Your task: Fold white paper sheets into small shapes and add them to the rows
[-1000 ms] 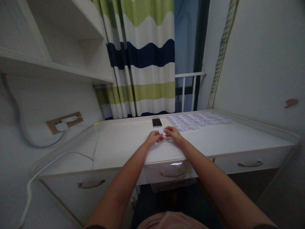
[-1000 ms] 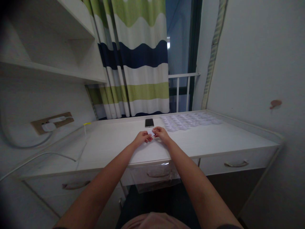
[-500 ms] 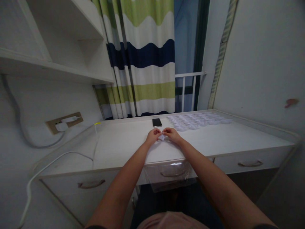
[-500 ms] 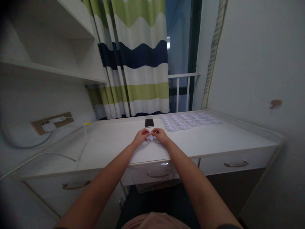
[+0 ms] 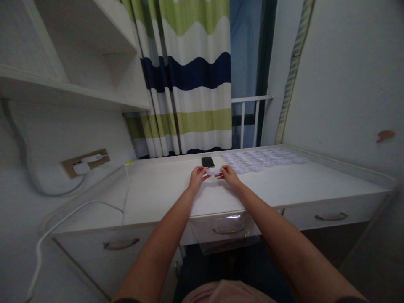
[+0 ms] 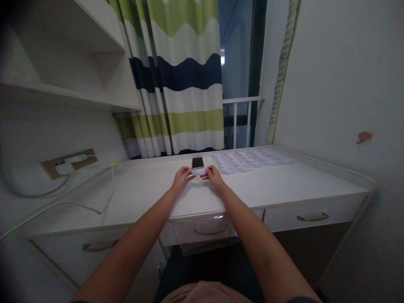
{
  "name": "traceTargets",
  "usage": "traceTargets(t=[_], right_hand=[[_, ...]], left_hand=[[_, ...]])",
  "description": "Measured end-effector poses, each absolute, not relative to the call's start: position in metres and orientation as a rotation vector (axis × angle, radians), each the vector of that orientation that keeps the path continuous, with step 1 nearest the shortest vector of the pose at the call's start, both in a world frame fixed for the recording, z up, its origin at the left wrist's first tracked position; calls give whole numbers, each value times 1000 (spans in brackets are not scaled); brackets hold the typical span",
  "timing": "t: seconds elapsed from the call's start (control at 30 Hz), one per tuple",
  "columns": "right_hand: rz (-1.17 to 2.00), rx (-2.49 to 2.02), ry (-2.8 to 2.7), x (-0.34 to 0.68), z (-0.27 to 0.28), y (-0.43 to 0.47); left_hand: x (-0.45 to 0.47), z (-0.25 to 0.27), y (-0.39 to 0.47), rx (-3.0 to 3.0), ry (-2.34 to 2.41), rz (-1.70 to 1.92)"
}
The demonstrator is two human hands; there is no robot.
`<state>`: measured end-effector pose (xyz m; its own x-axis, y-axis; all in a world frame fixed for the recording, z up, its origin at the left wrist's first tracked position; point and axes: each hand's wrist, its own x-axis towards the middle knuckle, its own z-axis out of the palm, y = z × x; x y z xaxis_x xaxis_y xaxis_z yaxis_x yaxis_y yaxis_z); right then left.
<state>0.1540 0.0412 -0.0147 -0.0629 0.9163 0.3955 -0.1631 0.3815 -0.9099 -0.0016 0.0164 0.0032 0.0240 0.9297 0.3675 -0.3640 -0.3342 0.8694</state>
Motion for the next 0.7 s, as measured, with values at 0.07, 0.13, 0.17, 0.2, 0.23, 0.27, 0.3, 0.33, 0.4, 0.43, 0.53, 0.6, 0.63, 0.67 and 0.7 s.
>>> traceTargets(t=[0.07, 0.13, 0.17, 0.2, 0.23, 0.27, 0.3, 0.33, 0.4, 0.43, 0.53, 0.6, 0.63, 0.67, 0.7], right_hand=[[1059, -728, -1334, 155, -14, 40], [1059, -696, -1364, 156, -12, 37], [1058, -684, -1384, 156, -11, 36], [1058, -676, -1403, 157, -10, 35], [1058, -672, -1417, 157, -10, 34], [1057, -670, -1424, 157, -10, 33], [1054, -667, -1424, 156, -10, 33], [1052, -664, -1420, 156, -10, 33], [1054, -657, -1407, 155, -11, 34], [1060, -656, -1401, 155, -12, 34], [1093, -658, -1373, 156, -13, 36], [1113, -653, -1353, 156, -14, 38], [1121, -650, -1350, 157, -15, 38], [1128, -648, -1349, 157, -15, 39], [1133, -646, -1351, 158, -15, 39]], left_hand=[[-1, 3, 16, 1250, 675, 1528], [1, 2, 17, 1304, 691, 1510], [2, 2, 17, 1333, 704, 1503], [2, 1, 17, 1359, 720, 1496], [2, 1, 17, 1378, 736, 1490], [2, 1, 17, 1388, 751, 1489], [2, 1, 17, 1390, 763, 1491], [2, 2, 17, 1386, 772, 1495], [2, 3, 17, 1363, 778, 1509], [1, 3, 17, 1350, 773, 1514], [1, 4, 15, 1332, 741, 1517], [2, 4, 13, 1351, 728, 1494], [2, 4, 12, 1367, 733, 1478], [3, 3, 12, 1386, 744, 1461], [3, 3, 11, 1405, 761, 1445]])
